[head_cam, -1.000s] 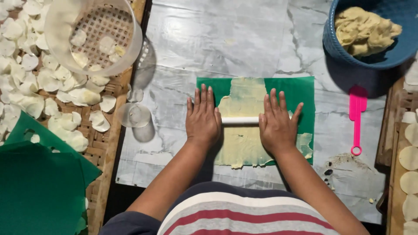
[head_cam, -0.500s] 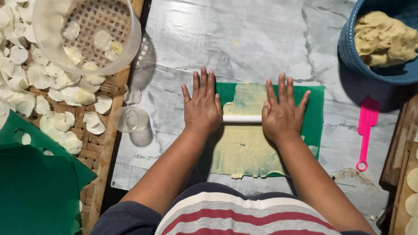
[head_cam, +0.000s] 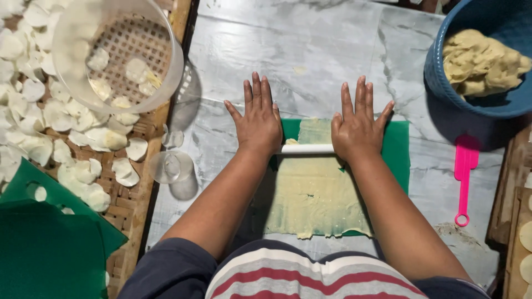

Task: Rolling out dough into a thin sheet using a small rolling pin on a plastic mat

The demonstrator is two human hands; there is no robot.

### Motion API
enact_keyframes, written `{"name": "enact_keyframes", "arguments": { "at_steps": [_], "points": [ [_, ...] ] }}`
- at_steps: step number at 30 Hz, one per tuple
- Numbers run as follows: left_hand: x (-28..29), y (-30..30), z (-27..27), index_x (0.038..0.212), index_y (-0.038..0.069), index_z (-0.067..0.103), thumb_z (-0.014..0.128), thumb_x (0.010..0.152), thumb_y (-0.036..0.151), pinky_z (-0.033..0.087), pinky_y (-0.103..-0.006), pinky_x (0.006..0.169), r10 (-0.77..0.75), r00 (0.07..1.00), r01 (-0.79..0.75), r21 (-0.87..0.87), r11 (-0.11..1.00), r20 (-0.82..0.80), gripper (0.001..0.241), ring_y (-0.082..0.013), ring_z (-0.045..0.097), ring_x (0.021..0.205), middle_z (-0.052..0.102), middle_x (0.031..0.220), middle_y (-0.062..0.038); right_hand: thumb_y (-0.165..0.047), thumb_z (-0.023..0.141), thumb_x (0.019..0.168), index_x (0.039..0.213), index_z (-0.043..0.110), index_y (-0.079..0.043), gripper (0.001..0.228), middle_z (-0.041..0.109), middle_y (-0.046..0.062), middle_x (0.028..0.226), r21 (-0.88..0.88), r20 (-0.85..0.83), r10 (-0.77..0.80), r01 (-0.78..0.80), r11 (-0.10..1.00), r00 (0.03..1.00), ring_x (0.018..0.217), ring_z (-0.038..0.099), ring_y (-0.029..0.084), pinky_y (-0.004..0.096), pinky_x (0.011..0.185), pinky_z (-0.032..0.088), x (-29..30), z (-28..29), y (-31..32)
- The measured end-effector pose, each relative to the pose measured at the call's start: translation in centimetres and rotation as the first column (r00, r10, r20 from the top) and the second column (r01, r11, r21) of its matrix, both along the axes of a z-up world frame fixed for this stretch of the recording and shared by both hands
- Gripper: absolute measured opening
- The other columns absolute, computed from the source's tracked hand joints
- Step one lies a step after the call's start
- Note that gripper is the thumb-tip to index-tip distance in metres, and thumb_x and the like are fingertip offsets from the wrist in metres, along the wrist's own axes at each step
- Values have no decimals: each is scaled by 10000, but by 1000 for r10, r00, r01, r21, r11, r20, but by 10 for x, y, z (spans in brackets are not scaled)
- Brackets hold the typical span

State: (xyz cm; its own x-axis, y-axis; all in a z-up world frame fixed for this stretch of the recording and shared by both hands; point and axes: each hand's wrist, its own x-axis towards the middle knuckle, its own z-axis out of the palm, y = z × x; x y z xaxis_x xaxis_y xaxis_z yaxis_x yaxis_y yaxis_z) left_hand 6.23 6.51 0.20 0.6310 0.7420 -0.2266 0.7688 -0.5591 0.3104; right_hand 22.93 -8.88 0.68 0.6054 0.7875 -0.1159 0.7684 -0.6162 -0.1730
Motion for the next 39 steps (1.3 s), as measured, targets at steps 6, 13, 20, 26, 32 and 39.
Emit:
{"name": "enact_keyframes", "arguments": {
  "at_steps": [6,13,20,26,32,39],
  "points": [
    [-13,-18,11,1666,74,113,323,1139,324,-82,-604,1258,-112,972,60,241,969,208,620,-271,18,1620,16,1743,-138,-487,340,1081,1635,301,-83,687,148,213,1714,175,74,-39,26,984,996,1594,103,335,787,1158,-3,4,-10,-7],
    [-51,-55,-6,1634,57,228,332,1079,338,76,-561,1264,-134,966,66,289,955,222,631,-333,131,1590,164,1717,-161,-349,401,1083,1619,376,-159,569,249,199,1703,303,164,89,-136,943,982,1567,199,368,849,1080,-16,-33,-1,-39],
    [-25,-30,-5,1657,85,152,330,1033,309,59,-548,1268,-69,997,63,139,988,42,686,-350,70,1593,83,1733,-141,-356,342,1017,1656,215,-272,656,123,137,1740,42,48,35,-37,998,998,1607,84,293,782,1183,-11,-10,-7,-16],
    [0,3,6,1672,98,71,305,1068,325,-30,-614,1254,-51,998,50,27,998,25,687,-342,-26,1605,-31,1738,-143,-332,337,1037,1676,127,-256,676,-26,131,1741,-23,-36,2,-2,1000,999,1610,-40,300,768,1181,-42,12,5,19],
    [32,39,10,1636,-9,62,291,1096,322,-47,-629,1227,-54,998,57,93,994,-28,674,-321,-97,1568,-77,1702,-184,-211,582,1054,1600,375,41,636,188,255,1670,292,130,-16,-23,956,991,1546,120,394,744,1134,9,24,13,43],
    [17,42,9,1671,82,201,405,1180,277,0,-578,1339,-37,925,-87,305,948,378,567,-278,7,1629,64,1744,-108,-19,646,1021,977,615,30,72,541,142,1008,651,-88,174,-76,755,981,835,515,265,366,751,452,27,36,-3]
  ]
}}
